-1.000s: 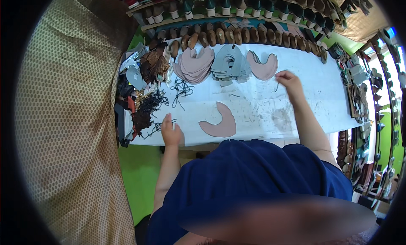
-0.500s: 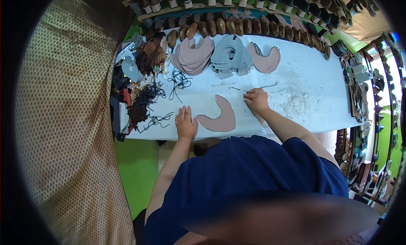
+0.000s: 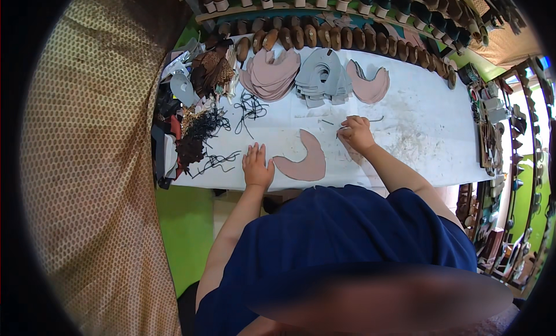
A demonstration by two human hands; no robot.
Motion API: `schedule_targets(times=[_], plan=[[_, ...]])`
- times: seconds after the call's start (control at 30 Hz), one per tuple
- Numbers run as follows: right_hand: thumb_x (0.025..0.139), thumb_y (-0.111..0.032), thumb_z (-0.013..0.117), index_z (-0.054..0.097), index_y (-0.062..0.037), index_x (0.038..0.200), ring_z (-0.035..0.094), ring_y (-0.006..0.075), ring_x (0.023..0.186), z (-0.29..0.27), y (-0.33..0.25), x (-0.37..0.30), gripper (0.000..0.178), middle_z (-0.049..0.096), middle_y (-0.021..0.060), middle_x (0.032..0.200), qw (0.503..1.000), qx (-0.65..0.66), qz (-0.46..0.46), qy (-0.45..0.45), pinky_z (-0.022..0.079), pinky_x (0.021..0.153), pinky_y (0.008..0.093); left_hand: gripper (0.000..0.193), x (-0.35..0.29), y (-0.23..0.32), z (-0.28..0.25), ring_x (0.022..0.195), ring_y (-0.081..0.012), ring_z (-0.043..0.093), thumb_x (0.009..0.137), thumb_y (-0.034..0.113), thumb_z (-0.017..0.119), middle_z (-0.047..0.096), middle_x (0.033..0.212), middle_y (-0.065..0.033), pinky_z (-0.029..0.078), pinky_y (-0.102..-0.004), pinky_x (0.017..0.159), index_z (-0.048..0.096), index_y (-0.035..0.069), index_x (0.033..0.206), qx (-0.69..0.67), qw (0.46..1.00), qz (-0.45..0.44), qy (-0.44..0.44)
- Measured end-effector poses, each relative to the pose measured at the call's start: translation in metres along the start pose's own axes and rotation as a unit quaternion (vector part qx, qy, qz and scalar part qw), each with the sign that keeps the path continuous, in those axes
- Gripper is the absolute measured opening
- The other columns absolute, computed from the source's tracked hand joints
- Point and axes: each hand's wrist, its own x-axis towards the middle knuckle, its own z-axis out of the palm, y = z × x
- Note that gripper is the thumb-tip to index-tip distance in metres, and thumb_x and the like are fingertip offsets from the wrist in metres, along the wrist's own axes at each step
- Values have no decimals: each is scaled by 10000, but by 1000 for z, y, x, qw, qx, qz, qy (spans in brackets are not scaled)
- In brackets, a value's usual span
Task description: Applying adhesive to various shoe component pieces using a brush at a manufacturing workbench.
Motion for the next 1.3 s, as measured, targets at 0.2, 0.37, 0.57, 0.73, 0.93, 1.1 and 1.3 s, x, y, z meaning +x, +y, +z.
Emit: schedule_targets(times=[0.2,0.37,0.57,0.73,0.93,1.1,1.3], plan=[[722,-169,755,739,-168,836,548,225,1171,9,1,14,115,664,-30,1033,997,-17,-71,-29,380,967,434,593,2,0,0,1432,-336,323,853,280,617,415,1511,-145,211,-507,1171,504,93,1404,3,1000,6,8],[723,-137,731,713,-155,836,535,225,1187,13,1,17,115,656,-17,1035,997,27,-55,-43,392,955,426,588,2,0,2,1433,-333,320,851,283,619,415,1512,-140,213,-505,1170,511,96,1398,6,1000,9,8],[738,-130,727,702,-156,867,535,230,1191,17,-2,16,133,654,-18,1028,997,17,-35,-61,407,939,431,579,1,-1,2,1434,-331,317,851,284,619,417,1511,-137,214,-502,1171,519,102,1392,13,1000,7,10],[750,-129,715,693,-154,867,539,234,1195,15,-2,12,122,651,-24,1025,996,15,-77,-36,414,933,427,578,1,0,2,1430,-333,321,855,283,612,422,1508,-127,214,-502,1170,513,102,1395,13,1000,9,14],[773,-130,693,662,-127,861,541,244,1192,14,-7,13,93,636,4,1035,990,-38,-128,-44,425,933,415,447,-4,-7,4,1389,-346,385,925,288,540,454,1483,-126,248,-541,1140,578,157,1351,-9,998,59,37],[758,-120,691,645,-103,863,544,284,1169,23,-37,15,116,621,45,1039,998,-18,-52,7,435,935,425,392,-7,-5,-4,1367,-341,411,924,299,540,463,1475,-117,250,-567,1126,634,197,1291,-11,992,109,55],[693,-126,714,666,-89,810,557,301,1075,40,-120,26,132,634,67,1016,990,131,-30,46,461,888,423,387,-8,-14,4,1363,-335,411,950,320,502,455,1479,-115,237,-571,1127,630,173,1285,-38,993,78,81]])
